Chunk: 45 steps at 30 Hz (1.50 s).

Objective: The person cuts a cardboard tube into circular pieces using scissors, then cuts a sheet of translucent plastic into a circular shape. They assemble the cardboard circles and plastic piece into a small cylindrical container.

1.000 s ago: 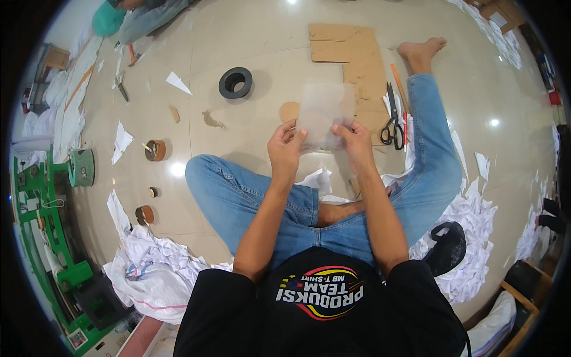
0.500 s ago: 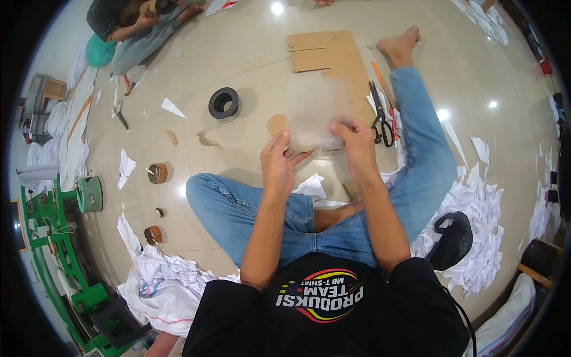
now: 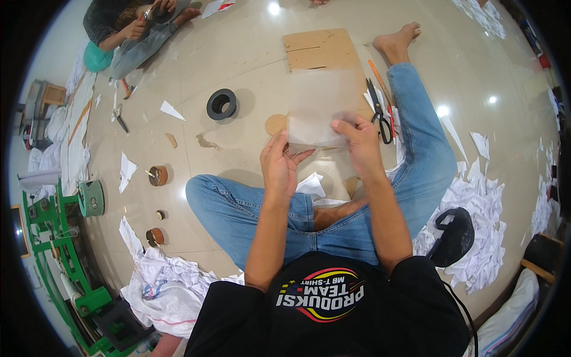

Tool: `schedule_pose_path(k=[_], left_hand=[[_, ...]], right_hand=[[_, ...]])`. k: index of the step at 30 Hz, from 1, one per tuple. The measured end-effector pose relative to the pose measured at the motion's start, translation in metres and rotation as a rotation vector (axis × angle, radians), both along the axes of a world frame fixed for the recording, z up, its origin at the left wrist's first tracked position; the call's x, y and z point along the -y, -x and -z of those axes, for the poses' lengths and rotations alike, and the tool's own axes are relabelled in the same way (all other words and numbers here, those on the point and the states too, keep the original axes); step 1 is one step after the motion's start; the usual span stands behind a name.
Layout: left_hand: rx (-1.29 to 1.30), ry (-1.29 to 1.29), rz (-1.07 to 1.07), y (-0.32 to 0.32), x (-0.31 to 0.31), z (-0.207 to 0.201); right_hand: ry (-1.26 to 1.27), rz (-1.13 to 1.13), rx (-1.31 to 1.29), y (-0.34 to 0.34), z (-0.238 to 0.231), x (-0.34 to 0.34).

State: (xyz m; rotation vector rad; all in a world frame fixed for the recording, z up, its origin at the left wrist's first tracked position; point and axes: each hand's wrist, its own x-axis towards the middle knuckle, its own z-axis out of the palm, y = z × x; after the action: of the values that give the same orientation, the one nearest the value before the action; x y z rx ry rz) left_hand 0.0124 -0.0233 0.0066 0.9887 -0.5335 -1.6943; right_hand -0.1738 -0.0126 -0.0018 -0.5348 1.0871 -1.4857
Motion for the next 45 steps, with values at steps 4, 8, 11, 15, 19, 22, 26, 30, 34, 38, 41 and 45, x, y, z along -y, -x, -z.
schedule_pose_path(k=[4, 8, 11, 15, 19, 22, 26, 30, 34, 38, 41, 45], left_hand=[[-0.125, -0.029, 0.009, 0.001, -0.001, -0.006], [-0.197, -0.015, 0.041, -0.002, -0.002, -0.006], [-0.087, 0.021, 0.039, 0.001, -0.002, -0.007], [0.025, 0.056, 0.035, 0.001, -0.003, -0.007], [0.073, 0.080, 0.007, 0.004, -0.004, -0.008], [0.116, 0.101, 0.016, 0.005, -0.004, -0.009], [0.144, 0.100, 0.021, 0.006, -0.004, -0.011], [0.164, 0.127, 0.020, 0.006, -0.004, -0.008], [0.180, 0.171, -0.005, 0.008, -0.005, -0.008], [0.218, 0.204, -0.027, 0.008, -0.006, -0.007], [0.230, 0.225, -0.031, 0.007, -0.006, -0.006], [0.231, 0.235, -0.037, 0.007, -0.006, -0.008]], right_hand=[[-0.046, -0.064, -0.043, -0.005, 0.008, -0.001], [-0.072, -0.085, -0.064, -0.009, 0.004, -0.003], [-0.082, -0.082, -0.068, -0.011, 0.001, -0.004], [-0.096, -0.083, -0.108, -0.011, 0.002, -0.004], [-0.086, -0.097, -0.109, -0.012, 0.001, -0.004], [-0.090, -0.104, -0.083, -0.012, 0.002, -0.004], [-0.089, -0.104, -0.046, -0.010, 0.008, -0.003], [-0.092, -0.119, 0.000, -0.010, 0.008, -0.004], [-0.094, -0.132, 0.013, -0.009, 0.007, -0.004], [-0.092, -0.137, 0.017, -0.010, 0.007, -0.004], [-0.101, -0.143, 0.022, -0.010, 0.006, -0.004], [-0.096, -0.150, 0.031, -0.010, 0.003, -0.004]])
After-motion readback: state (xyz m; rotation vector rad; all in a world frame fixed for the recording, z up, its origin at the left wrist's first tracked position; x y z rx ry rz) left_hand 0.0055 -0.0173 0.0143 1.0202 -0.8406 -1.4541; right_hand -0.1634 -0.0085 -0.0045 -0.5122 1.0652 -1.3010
